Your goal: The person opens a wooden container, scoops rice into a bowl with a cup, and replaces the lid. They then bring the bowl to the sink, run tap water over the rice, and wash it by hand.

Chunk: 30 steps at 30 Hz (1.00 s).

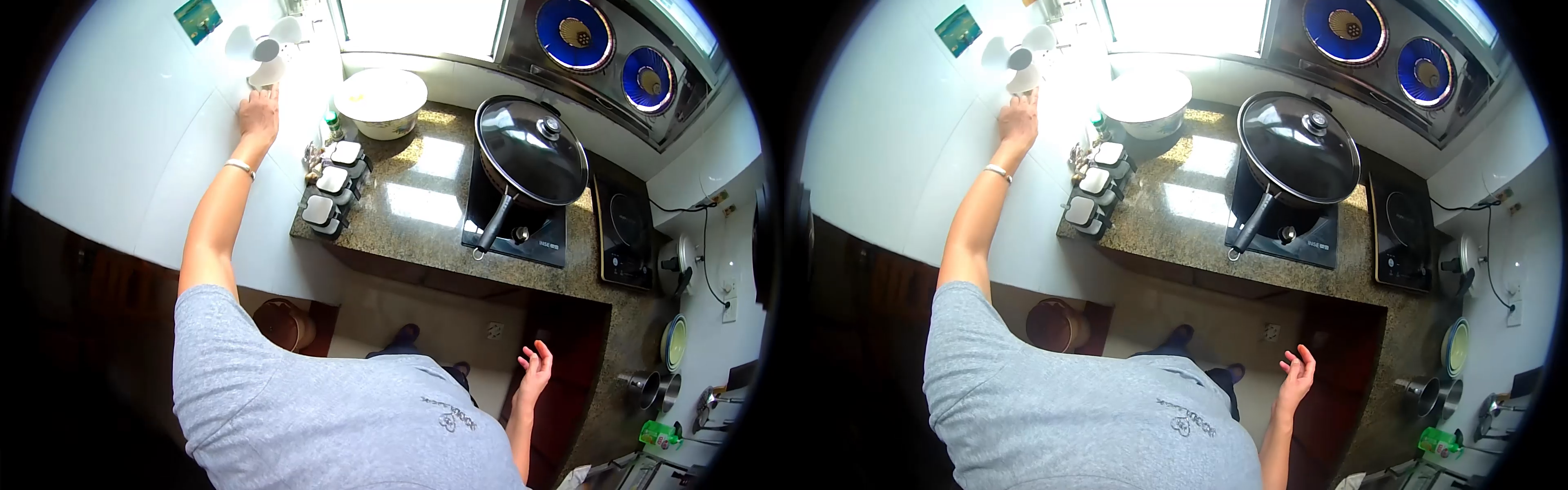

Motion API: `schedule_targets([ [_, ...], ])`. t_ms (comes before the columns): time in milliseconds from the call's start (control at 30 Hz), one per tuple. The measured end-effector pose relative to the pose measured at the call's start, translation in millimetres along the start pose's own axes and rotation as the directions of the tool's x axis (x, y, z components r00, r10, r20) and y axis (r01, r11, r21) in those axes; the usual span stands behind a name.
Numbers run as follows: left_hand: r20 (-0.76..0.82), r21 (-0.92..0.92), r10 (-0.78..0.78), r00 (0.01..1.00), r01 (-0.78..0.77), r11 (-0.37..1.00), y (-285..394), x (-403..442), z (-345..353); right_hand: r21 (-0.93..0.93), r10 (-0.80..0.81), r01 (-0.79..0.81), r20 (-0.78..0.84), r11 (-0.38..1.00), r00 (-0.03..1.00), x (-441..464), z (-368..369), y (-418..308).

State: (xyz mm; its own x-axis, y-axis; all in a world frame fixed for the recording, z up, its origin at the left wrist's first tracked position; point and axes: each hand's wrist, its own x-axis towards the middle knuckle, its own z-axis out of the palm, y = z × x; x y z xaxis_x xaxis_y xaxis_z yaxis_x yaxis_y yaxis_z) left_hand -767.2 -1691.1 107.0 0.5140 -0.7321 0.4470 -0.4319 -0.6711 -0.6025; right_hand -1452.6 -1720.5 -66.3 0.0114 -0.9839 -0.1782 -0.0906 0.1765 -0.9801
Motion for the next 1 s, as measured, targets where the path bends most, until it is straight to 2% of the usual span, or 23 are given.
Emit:
schedule_targets([
  [33,-0.014,-0.007,0.014,1.0,-0.014,1.0,0.3,0.0,2.2,0.011,0.009,-0.009,-0.002,1.0,1.0,0.4,4.1,0.6],
  [100,-0.055,0.124,0.025,0.998,-0.018,0.992,0.4,0.0,7.7,0.031,0.025,-0.025,-0.005,0.999,1.0,-0.5,9.3,0.2],
  [233,-0.131,0.157,0.062,0.989,-0.041,0.987,-0.9,4.3,21.0,0.067,0.039,-0.037,-0.02,0.997,0.999,-5.9,12.0,5.3],
  [300,-0.069,0.228,0.117,0.991,-0.099,0.969,-2.0,3.2,16.2,0.073,0.055,-0.052,-0.044,0.996,0.998,-11.1,8.2,8.5],
  [400,-0.085,0.222,0.136,0.987,-0.115,0.968,-3.0,3.6,15.4,0.073,0.065,-0.059,-0.082,0.996,0.995,-21.6,-3.6,7.0],
  [467,-0.202,0.114,0.129,0.971,-0.107,0.988,-4.5,5.1,34.2,0.081,0.07,-0.058,-0.157,0.995,0.985,-31.4,-18.5,7.8],
  [500,-0.266,-0.041,0.106,0.958,-0.121,0.992,-4.5,3.3,39.8,0.083,0.068,-0.055,-0.167,0.995,0.984,-34.8,-27.7,12.0],
  [533,-0.143,-0.177,0.051,0.988,-0.077,0.981,1.7,-4.0,24.4,0.083,0.072,-0.057,-0.19,0.995,0.979,-41.8,-40.3,17.5],
  [600,0.095,-0.219,0.08,0.992,-0.058,0.974,28.1,-27.6,2.3,0.146,0.079,-0.043,-0.253,0.988,0.964,-58.3,-66.1,34.5],
  [667,0.003,-0.385,0.175,0.985,-0.16,0.909,76.0,-76.2,-12.8,0.21,0.13,-0.062,-0.326,0.976,0.936,-82.8,-94.0,49.2],
  [733,-0.234,-0.531,0.297,0.926,-0.377,0.759,140.1,-128.7,-47.7,0.238,0.172,-0.083,-0.38,0.968,0.909,-113.4,-123.9,62.0],
  [800,-0.396,-0.719,0.311,0.864,-0.502,0.48,211.4,-187.5,-128.9,0.274,0.221,-0.104,-0.44,0.956,0.87,-148.4,-154.9,67.1],
  [867,-0.319,-0.842,0.445,0.837,-0.466,0.273,270.6,-244.4,-214.7,0.305,0.238,-0.085,-0.51,0.949,0.827,-186.8,-193.3,81.0],
  [933,-0.434,-0.839,0.527,0.731,-0.541,0.059,309.8,-301.6,-308.1,0.328,0.243,-0.058,-0.557,0.943,0.794,-227.2,-234.8,92.5],
  [1000,-0.604,-0.768,0.528,0.597,-0.612,-0.186,349.7,-352.4,-368.5,0.349,0.263,-0.044,-0.613,0.936,0.745,-269.3,-270.3,101.8],
])
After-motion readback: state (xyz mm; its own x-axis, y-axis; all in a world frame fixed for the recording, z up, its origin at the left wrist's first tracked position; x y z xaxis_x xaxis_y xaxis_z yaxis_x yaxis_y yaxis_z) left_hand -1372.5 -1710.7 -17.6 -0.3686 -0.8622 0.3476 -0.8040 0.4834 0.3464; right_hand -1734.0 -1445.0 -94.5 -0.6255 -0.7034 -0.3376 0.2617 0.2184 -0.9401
